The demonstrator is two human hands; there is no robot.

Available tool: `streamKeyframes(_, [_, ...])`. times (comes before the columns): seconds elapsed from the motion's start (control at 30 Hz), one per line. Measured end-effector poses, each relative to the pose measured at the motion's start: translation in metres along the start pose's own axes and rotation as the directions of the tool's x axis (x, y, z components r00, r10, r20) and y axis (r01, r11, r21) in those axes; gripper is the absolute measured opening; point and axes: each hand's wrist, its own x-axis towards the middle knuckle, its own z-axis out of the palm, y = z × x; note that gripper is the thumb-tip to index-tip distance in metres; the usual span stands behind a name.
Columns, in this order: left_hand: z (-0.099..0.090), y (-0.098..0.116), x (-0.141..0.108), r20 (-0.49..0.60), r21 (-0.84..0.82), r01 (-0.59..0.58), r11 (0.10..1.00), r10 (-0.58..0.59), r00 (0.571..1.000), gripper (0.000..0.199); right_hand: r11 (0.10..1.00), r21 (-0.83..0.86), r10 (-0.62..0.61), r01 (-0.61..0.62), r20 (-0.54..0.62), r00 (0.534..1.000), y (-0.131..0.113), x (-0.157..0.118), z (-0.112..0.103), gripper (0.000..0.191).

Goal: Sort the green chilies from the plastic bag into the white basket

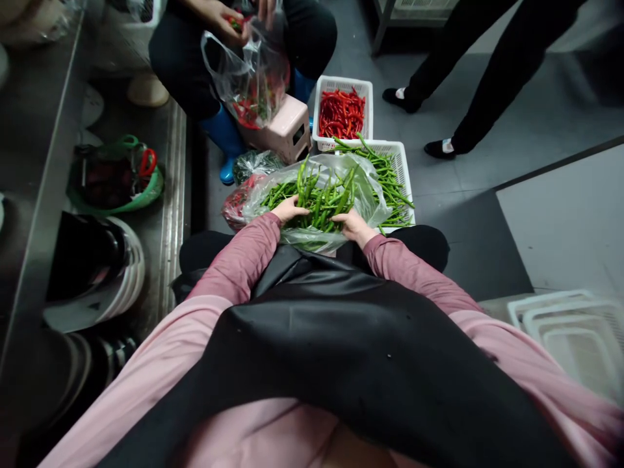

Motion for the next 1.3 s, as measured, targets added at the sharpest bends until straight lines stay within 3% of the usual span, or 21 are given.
streamKeyframes(0.13, [0.008, -0.005, -0.001, -0.125, 0.002, 0.049, 0.999, -0.048, 0.991, 0.045, 0.982, 0.167, 0.108, -0.093, -0.085, 0.99, 0.005, 0.002, -0.002, 0.021])
streamKeyframes(0.27, [0.02, 0.0, -0.009, 0.061, 0.042, -0.043, 0.998, 0.041, 0.997, 0.063, 0.989, 0.145, 0.029, -0.014, -0.1, 0.995, 0.006, 0.007, 0.016, 0.019])
streamKeyframes(0.33, [0.022, 0.001, -0.013, 0.08, 0.105, -0.081, 0.991, 0.073, 0.994, 0.075, 0.995, 0.099, 0.005, 0.003, -0.077, 0.997, 0.005, 0.008, 0.022, 0.019])
streamKeyframes(0.4, [0.022, 0.0, -0.014, -0.018, 0.142, -0.052, 0.989, 0.055, 0.998, 0.071, 0.998, 0.066, -0.012, 0.018, -0.093, 0.996, 0.003, 0.009, 0.025, 0.023])
streamKeyframes(0.5, [0.02, -0.005, -0.014, -0.173, 0.06, 0.003, 0.998, 0.007, 0.985, 0.052, 0.999, 0.027, -0.025, 0.03, -0.181, 0.983, 0.004, 0.008, 0.023, 0.024])
streamKeyframes(0.63, [0.02, -0.007, -0.013, -0.272, -0.063, 0.021, 0.998, -0.037, 0.962, 0.039, 0.997, -0.011, 0.073, -0.075, -0.158, 0.985, 0.008, 0.008, 0.02, 0.02])
streamKeyframes(0.7, [0.021, -0.005, -0.015, -0.296, -0.009, -0.009, 1.0, 0.006, 0.955, 0.039, 0.996, 0.025, 0.09, -0.088, -0.101, 0.991, 0.009, 0.009, 0.02, 0.025])
streamKeyframes(0.8, [0.023, -0.001, -0.018, -0.365, 0.193, -0.097, 0.976, 0.163, 0.916, 0.037, 0.991, 0.117, 0.073, -0.069, -0.024, 0.997, 0.008, 0.011, 0.02, 0.03])
streamKeyframes(0.87, [0.025, -0.001, -0.018, -0.349, 0.232, -0.101, 0.967, 0.18, 0.92, 0.034, 0.98, 0.18, 0.083, -0.087, 0.027, 0.996, 0.006, 0.011, 0.021, 0.03])
streamKeyframes(0.97, [0.028, -0.002, -0.015, -0.252, 0.086, -0.015, 0.996, 0.036, 0.967, 0.036, 0.959, 0.214, 0.166, -0.188, 0.117, 0.979, 0.004, 0.011, 0.025, 0.028])
streamKeyframes(1.03, [0.028, -0.002, -0.012, -0.214, 0.0, 0.038, 0.999, -0.038, 0.976, 0.043, 0.941, 0.189, 0.255, -0.28, 0.146, 0.956, 0.003, 0.012, 0.027, 0.025])
streamKeyframes(1.17, [0.023, 0.0, -0.009, -0.183, -0.147, 0.074, 0.986, -0.101, 0.978, 0.044, 0.949, 0.149, 0.269, -0.278, 0.077, 0.96, 0.002, 0.014, 0.028, 0.025])
streamKeyframes(1.3, [0.017, 0.004, -0.013, -0.053, -0.357, 0.138, 0.924, -0.168, 0.984, 0.045, 0.943, 0.225, 0.248, -0.244, 0.009, 0.969, 0.003, 0.017, 0.025, 0.018])
